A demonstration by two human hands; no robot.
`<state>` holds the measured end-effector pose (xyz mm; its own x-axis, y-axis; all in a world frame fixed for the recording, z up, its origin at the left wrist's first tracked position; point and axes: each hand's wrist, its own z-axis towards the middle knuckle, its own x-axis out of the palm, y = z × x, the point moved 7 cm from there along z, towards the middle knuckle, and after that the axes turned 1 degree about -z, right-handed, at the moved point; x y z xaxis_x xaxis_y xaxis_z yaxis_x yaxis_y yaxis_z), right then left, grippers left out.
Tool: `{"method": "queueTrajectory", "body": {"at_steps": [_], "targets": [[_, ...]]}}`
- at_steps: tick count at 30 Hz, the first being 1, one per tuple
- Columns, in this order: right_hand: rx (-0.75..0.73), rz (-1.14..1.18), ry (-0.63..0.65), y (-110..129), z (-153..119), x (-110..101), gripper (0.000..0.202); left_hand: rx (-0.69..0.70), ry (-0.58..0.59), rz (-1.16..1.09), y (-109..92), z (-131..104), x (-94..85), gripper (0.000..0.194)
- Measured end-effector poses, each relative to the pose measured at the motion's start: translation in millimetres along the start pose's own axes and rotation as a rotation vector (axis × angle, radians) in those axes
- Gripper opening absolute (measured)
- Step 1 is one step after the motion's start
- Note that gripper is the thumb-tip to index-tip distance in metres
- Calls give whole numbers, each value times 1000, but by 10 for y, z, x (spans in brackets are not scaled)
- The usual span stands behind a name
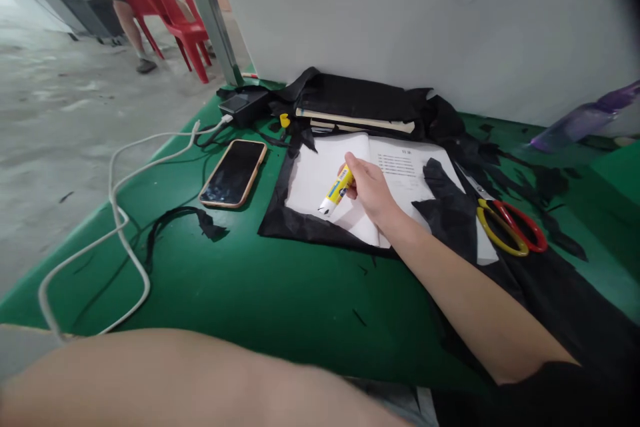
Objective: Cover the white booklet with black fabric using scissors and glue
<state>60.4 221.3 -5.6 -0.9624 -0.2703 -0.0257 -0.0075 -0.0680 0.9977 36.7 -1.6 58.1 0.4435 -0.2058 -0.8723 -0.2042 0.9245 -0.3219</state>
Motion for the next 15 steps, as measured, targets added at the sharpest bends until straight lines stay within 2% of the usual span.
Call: {"method": "queueTrajectory", "body": {"at_steps": [3,6,8,10,13,15], "targets": [[-1,14,-4,-9,1,3,45,20,-84,16,324,-130,-383,14],[-16,4,-27,-1,-2,-10,42,-298,-477,365,785,-411,-771,11],[-30,-25,-38,7,-8,-21,41,-515,-648,429,1049,-632,-865,9],[-37,-56,-39,10,-16,-27,41,-633,-634,459,1245,-748,-824,14],[-48,-89,-28,15,-25,-26,40,-670,-530,505,1407,-809,-733,12],[-59,-105,-21,19,-26,-23,40,-693,-508,513,1482,-849,-713,14]]}}
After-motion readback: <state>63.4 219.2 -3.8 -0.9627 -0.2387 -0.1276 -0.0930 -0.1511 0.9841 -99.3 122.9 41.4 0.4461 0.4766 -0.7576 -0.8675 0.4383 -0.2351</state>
